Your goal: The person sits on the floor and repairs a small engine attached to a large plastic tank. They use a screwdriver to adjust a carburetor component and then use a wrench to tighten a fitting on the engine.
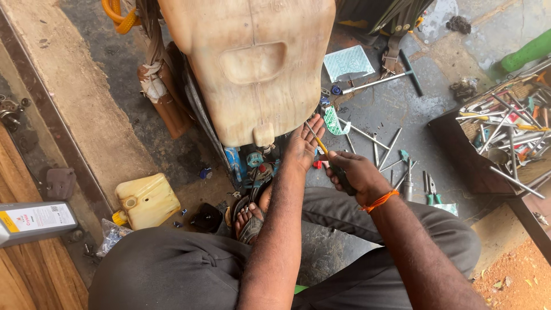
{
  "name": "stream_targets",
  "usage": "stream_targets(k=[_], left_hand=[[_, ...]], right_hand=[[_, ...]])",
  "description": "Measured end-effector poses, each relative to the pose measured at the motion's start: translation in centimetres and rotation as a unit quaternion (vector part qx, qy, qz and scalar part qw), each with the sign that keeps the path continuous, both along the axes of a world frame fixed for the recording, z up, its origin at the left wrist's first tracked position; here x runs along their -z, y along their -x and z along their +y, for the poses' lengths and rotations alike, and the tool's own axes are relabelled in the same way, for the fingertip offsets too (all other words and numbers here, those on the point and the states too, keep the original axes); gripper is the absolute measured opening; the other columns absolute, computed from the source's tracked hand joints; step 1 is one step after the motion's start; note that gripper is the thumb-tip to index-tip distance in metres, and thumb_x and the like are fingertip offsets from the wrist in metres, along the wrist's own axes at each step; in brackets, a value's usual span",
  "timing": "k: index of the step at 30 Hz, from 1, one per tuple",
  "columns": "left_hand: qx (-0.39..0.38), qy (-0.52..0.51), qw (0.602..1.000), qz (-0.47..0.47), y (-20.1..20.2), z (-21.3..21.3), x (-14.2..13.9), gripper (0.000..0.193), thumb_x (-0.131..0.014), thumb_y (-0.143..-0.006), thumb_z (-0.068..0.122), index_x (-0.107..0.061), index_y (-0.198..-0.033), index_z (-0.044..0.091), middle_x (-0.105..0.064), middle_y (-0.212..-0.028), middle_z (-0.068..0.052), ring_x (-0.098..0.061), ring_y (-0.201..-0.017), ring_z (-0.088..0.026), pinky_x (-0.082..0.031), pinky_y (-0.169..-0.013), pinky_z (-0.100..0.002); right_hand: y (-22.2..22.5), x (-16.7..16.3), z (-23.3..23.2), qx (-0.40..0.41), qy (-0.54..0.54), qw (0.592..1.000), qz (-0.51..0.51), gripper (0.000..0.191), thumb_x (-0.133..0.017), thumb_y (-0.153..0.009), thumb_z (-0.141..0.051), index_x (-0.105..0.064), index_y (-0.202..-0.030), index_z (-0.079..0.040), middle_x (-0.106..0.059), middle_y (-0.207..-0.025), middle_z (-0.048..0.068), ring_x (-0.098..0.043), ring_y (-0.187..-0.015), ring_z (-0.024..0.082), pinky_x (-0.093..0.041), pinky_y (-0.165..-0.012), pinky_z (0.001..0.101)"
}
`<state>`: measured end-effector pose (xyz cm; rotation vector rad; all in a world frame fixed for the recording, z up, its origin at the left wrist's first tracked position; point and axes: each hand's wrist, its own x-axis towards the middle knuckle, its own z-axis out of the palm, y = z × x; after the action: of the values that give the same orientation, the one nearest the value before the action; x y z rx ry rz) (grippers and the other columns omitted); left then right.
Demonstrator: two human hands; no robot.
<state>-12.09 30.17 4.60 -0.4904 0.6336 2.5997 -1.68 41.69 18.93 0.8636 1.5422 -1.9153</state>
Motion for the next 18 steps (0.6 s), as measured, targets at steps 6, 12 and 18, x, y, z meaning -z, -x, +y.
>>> stream_targets(k=[6,12,18], left_hand=[[-0.004,0.000,1.000,0.010,0.3,0.0,-0.5,0.045,-0.037,-0.112,0.027,-0.049,-0.138,-0.007,-0.060,-0.141,-0.019,-0.057,-0.135,-0.030,-0.047,-0.117,-0.042],[-0.002,-0.001,1.000,-0.009,0.0,-0.1,-1.7,0.044,-0.038,-0.111,0.028,-0.049,-0.137,-0.005,-0.061,-0.140,-0.019,-0.057,-0.135,-0.030,-0.047,-0.117,-0.041],[-0.003,0.004,1.000,0.004,0.2,0.0,-2.6,0.046,-0.036,-0.112,0.028,-0.049,-0.138,-0.007,-0.060,-0.141,-0.019,-0.056,-0.136,-0.030,-0.046,-0.117,-0.042]], right_hand=[[-0.2,-0.1,-0.6,0.041,0.096,0.995,0.005,0.035,-0.058,-0.105,-0.036,-0.058,-0.112,-0.002,-0.060,-0.074,0.002,-0.048,-0.051,0.007,-0.040,-0.046,0.0224],[-0.7,0.0,-1.4,-0.113,-0.358,0.918,0.128,0.035,-0.060,-0.101,-0.039,-0.069,-0.117,-0.010,-0.059,-0.069,-0.003,-0.045,-0.054,0.004,-0.035,-0.050,0.0207],[-0.1,-0.6,-0.6,0.058,0.071,0.996,0.018,0.030,-0.062,-0.104,-0.033,-0.058,-0.109,-0.004,-0.060,-0.069,0.001,-0.046,-0.050,0.007,-0.036,-0.045,0.0235]])
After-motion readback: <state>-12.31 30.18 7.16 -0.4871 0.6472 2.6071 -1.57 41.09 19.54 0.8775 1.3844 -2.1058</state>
